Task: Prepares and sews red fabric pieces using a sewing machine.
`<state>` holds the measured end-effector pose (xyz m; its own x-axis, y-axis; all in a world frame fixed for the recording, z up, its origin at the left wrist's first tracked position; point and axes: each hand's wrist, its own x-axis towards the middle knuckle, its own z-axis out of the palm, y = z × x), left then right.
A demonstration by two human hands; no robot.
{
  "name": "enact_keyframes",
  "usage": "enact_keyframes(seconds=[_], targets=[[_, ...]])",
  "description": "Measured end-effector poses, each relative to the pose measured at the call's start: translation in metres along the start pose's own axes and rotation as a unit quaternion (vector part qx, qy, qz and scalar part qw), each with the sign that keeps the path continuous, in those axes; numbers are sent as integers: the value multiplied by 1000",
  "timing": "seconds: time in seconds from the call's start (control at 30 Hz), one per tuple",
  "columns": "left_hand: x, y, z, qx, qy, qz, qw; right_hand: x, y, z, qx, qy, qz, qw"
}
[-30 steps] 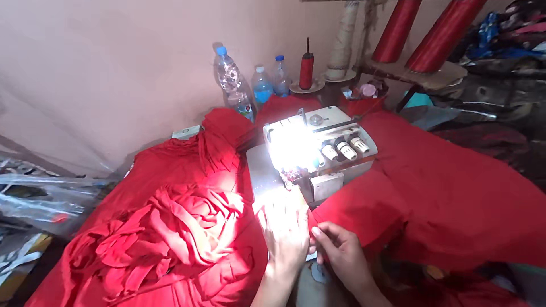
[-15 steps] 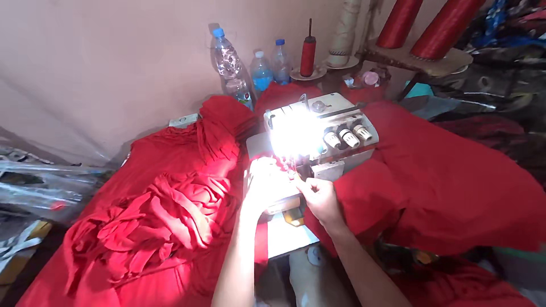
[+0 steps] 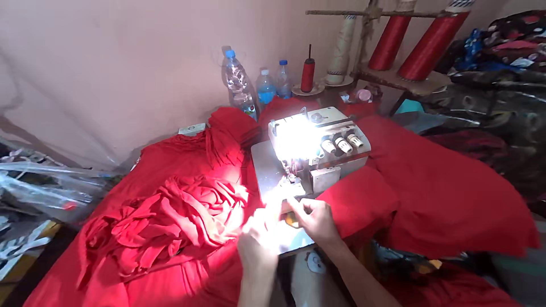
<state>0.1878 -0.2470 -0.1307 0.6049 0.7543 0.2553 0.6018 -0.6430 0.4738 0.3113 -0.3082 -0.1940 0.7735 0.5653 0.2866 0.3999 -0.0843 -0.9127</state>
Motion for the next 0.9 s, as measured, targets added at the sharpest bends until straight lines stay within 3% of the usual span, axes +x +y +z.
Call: enact_keyframes(seconds=[0.07, 0.17, 0.23, 0.33, 0.43, 0.53, 0.63, 0.7, 0.77, 0.9], targets=[[-27, 12, 15, 25, -44, 35, 998, -8, 0, 1, 27, -15, -8, 999], [-46, 8, 51, 12, 48, 133, 990, -4, 7, -10, -9, 39, -11, 999], [-47, 5, 52, -4, 38, 152, 988, 8, 10, -23, -68, 68, -12, 995], [-44, 1, 43, -40, 8, 143, 989, 25, 17, -33, -84, 48, -7, 995], [-39, -6, 27, -86, -9, 102, 991, 22, 9, -41, 83, 0, 9, 997], [-33, -18, 12, -126, 7, 76, 989, -2, -19, -59, 257, -90, 25, 962], [-25, -27, -1, -193, 24, 96, 976, -19, -30, -75, 319, -172, -120, 924], [-22, -27, -6, -270, 35, 139, 952, -23, -37, -78, 316, -187, -257, 894], [-22, -24, -5, -378, 35, 214, 900, -28, -46, -73, 308, -161, -346, 872], [-29, -4, 5, -490, 59, 346, 798, -43, -61, -51, 256, -73, -364, 893]])
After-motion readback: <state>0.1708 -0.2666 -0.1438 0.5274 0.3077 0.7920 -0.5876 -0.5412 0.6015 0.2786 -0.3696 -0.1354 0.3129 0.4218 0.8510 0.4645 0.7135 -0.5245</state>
